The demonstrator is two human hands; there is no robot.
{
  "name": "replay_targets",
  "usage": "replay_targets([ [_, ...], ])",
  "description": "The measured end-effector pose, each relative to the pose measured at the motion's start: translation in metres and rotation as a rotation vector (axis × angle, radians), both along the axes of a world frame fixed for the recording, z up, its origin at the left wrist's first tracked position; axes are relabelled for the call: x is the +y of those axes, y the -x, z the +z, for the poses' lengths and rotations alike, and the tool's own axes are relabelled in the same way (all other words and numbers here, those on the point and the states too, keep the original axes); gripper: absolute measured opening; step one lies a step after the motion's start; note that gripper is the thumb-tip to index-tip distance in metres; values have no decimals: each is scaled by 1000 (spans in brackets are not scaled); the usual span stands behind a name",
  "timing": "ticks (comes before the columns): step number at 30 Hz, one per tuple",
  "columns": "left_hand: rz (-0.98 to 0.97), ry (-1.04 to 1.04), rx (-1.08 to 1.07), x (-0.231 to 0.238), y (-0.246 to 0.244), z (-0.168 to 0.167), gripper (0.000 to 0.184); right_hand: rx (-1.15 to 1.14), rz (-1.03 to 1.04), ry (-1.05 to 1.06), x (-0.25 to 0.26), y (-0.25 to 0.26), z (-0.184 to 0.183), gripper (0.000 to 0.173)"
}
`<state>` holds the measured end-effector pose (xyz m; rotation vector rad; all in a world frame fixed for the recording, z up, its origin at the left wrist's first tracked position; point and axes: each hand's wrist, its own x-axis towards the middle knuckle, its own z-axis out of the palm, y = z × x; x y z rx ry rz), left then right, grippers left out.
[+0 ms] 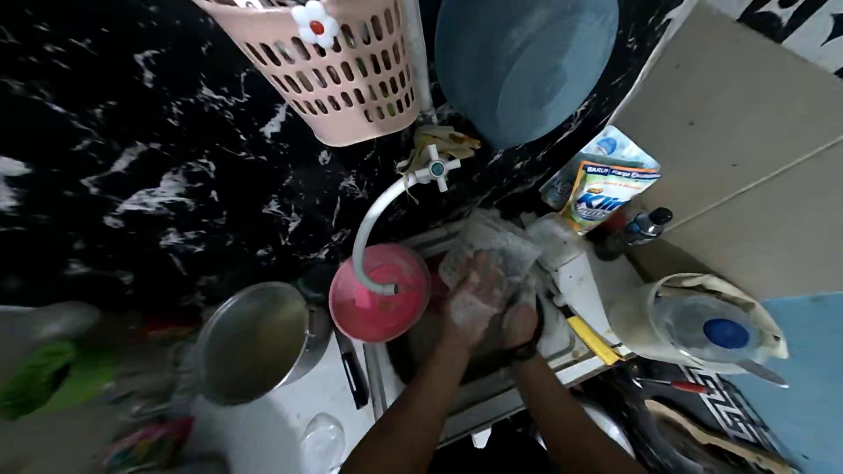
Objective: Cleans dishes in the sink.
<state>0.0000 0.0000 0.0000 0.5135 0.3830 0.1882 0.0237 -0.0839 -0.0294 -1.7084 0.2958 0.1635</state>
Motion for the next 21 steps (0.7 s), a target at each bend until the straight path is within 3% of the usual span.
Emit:
replay_targets([
  [3, -1, -131, 158, -6, -12, 16, 45, -525, 226, 119, 0, 3, -14, 55],
  [6, -59, -594, 499, -4, -10, 17, 49, -773, 501, 482, -9, -26, 1, 43],
  [8, -175, -865, 596, 1, 2, 28, 56, -657, 634, 539, -16, -55, 24, 40],
  [10, -246, -956, 613, 12, 13, 35, 67, -414, 628, 415, -24, -86, 37, 35],
  [12, -219, -880, 579, 24, 21, 32, 61, -147, 545, 147, -35, -102, 33, 32],
  [14, -132, -673, 508, 35, 24, 25, 43, 36, 500, -20, -46, -104, 21, 38],
  [17, -31, -374, 347, 45, 26, 1, 29, 191, 413, 23, -56, -89, -12, 41],
  [19, 8, -254, 257, 41, 23, -10, 32, 242, 200, -54, -54, -73, -26, 39],
  [21, 27, -145, 196, 32, 23, -25, 39, 244, 7, -39, -45, -52, -14, 39],
])
